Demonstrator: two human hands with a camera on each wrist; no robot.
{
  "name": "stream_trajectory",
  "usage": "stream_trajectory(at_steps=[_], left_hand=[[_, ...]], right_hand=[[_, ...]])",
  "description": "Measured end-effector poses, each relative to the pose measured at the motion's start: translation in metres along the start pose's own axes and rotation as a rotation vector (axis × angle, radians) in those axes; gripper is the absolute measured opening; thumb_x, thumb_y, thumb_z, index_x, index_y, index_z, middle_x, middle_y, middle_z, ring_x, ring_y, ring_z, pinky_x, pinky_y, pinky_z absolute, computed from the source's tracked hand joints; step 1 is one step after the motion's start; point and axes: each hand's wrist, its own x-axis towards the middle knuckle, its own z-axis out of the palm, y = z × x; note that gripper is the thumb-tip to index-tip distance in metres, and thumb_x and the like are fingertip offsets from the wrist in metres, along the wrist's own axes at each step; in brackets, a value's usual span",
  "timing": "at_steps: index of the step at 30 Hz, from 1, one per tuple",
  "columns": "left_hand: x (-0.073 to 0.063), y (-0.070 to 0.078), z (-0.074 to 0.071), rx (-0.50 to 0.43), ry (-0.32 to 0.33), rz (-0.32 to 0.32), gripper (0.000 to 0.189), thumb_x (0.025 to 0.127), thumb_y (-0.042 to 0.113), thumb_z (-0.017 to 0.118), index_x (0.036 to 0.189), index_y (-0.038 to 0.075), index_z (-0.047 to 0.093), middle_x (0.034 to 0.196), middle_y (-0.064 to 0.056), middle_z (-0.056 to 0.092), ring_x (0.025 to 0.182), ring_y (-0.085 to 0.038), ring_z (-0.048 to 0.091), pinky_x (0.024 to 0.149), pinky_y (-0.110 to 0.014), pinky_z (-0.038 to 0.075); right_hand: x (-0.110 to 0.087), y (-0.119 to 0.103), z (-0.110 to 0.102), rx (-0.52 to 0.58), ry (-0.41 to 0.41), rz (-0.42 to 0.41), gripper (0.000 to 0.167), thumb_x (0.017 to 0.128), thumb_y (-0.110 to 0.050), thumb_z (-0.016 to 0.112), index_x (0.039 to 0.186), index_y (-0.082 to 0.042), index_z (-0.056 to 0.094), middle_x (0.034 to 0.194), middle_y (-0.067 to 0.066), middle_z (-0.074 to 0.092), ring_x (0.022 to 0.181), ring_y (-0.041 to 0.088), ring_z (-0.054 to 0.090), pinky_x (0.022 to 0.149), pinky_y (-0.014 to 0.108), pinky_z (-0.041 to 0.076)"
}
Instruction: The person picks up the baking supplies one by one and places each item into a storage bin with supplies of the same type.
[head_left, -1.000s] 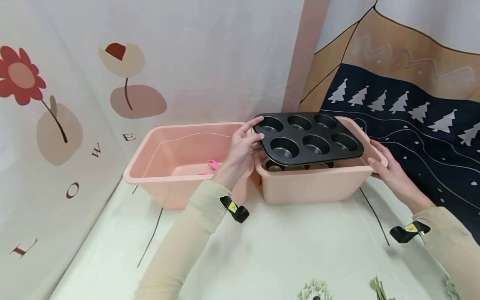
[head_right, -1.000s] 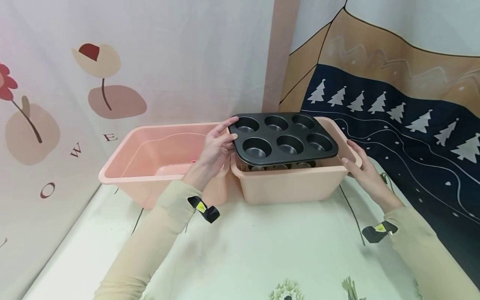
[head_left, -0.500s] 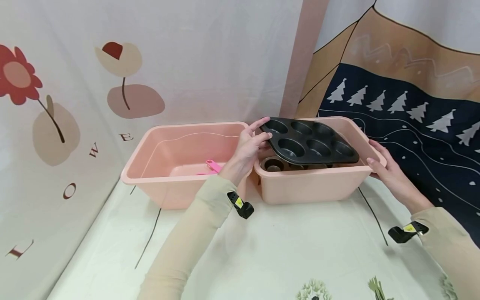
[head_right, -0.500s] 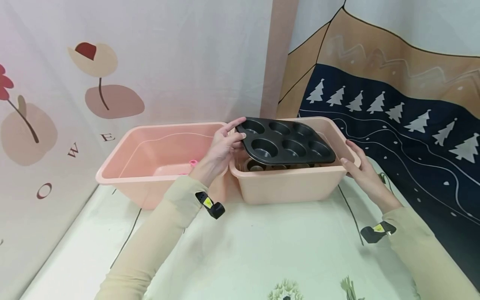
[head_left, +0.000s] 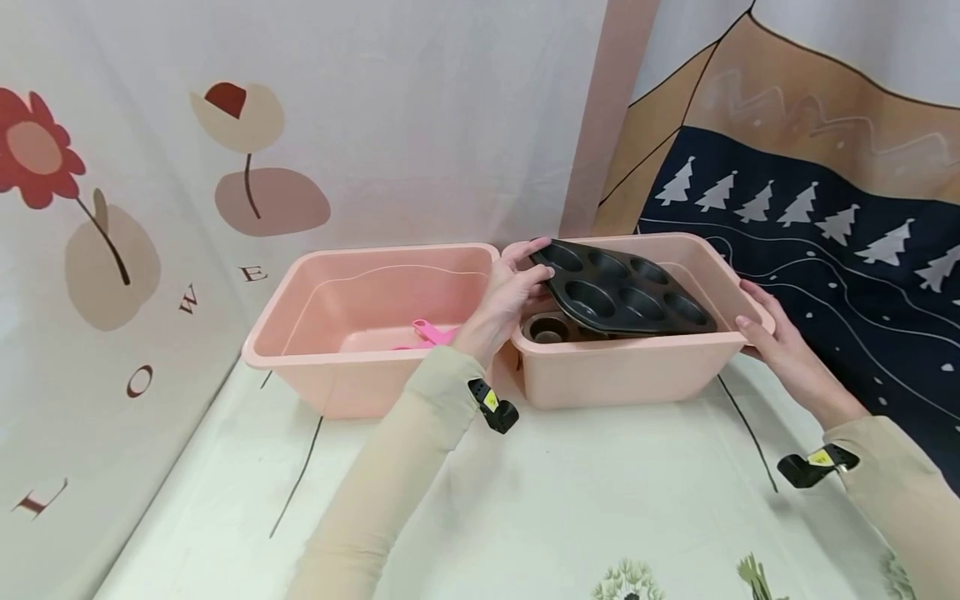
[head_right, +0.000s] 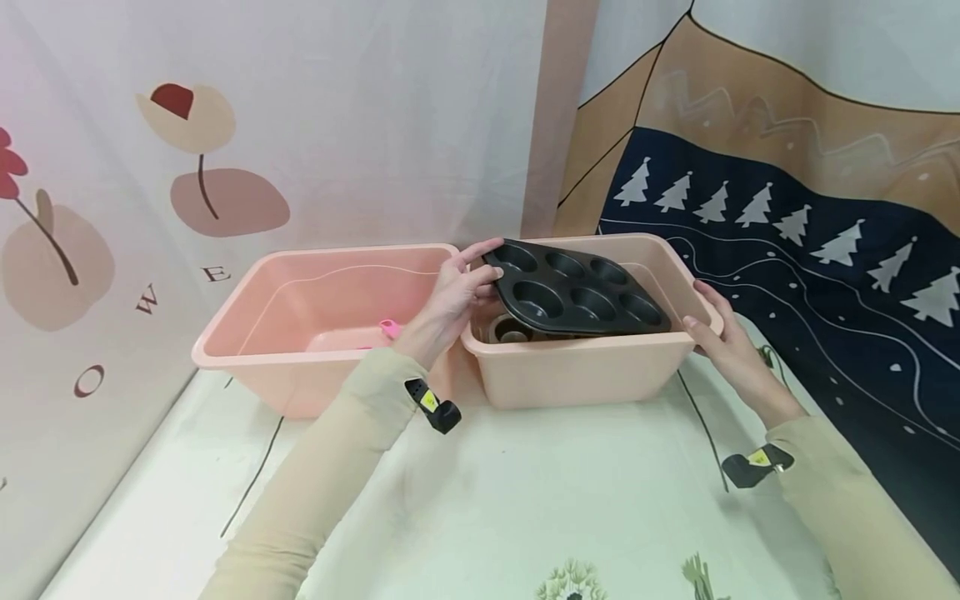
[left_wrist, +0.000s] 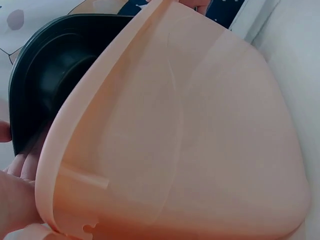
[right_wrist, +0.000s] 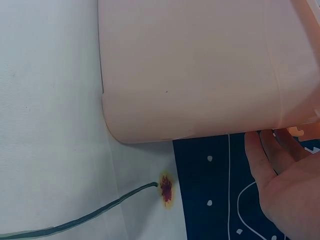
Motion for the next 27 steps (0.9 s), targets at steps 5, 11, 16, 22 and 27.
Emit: stream_trajectory(at_steps=[5,11,16,22,27], left_hand=[[0.006,-0.002,0.008,0.028,0.008,0.003,0.049,0.087,-0.012,0.053,0.134,0.001,0.057,0.129,0.003,0.036,0.062,-0.015,0.064,0.064,-0.027,0.056],[0.010,-0.008,0.013,0.062,0.009,-0.034,0.049,0.087,-0.009,0.053,0.134,0.005,0.058,0.124,-0.015,0.055,0.063,-0.014,0.063,0.069,-0.030,0.056],[0.012,-0.010,0.013,0.082,0.018,-0.036,0.048,0.088,-0.008,0.053,0.133,0.006,0.058,0.118,-0.022,0.060,0.065,-0.015,0.063,0.082,-0.041,0.054],[0.014,-0.013,0.014,0.136,0.015,-0.030,0.048,0.088,-0.007,0.053,0.134,0.005,0.057,0.098,-0.012,0.061,0.064,-0.012,0.059,0.072,-0.029,0.054],[0.017,-0.016,0.015,0.187,0.019,-0.002,0.044,0.089,-0.006,0.054,0.131,0.002,0.058,0.087,-0.007,0.057,0.064,-0.012,0.055,0.066,-0.025,0.050]], right_hand=[[-0.001,0.001,0.000,0.009,0.001,0.001,0.061,0.106,-0.027,0.038,0.156,-0.031,0.004,0.147,0.026,0.014,0.116,0.014,0.037,0.078,0.007,0.041],[-0.002,0.000,-0.001,0.008,-0.004,0.009,0.061,0.106,-0.027,0.037,0.156,-0.032,0.003,0.148,0.026,0.013,0.117,0.013,0.036,0.078,0.007,0.041],[-0.001,0.000,0.000,0.002,-0.007,0.007,0.062,0.106,-0.027,0.038,0.156,-0.032,0.003,0.148,0.026,0.013,0.117,0.014,0.036,0.077,0.007,0.040],[-0.001,0.000,0.000,0.002,-0.008,0.013,0.062,0.106,-0.028,0.037,0.156,-0.033,0.002,0.149,0.026,0.013,0.118,0.014,0.036,0.077,0.007,0.040],[-0.001,0.000,0.001,0.021,-0.007,-0.004,0.061,0.106,-0.026,0.037,0.156,-0.032,0.003,0.148,0.024,0.013,0.117,0.010,0.037,0.078,0.007,0.041]])
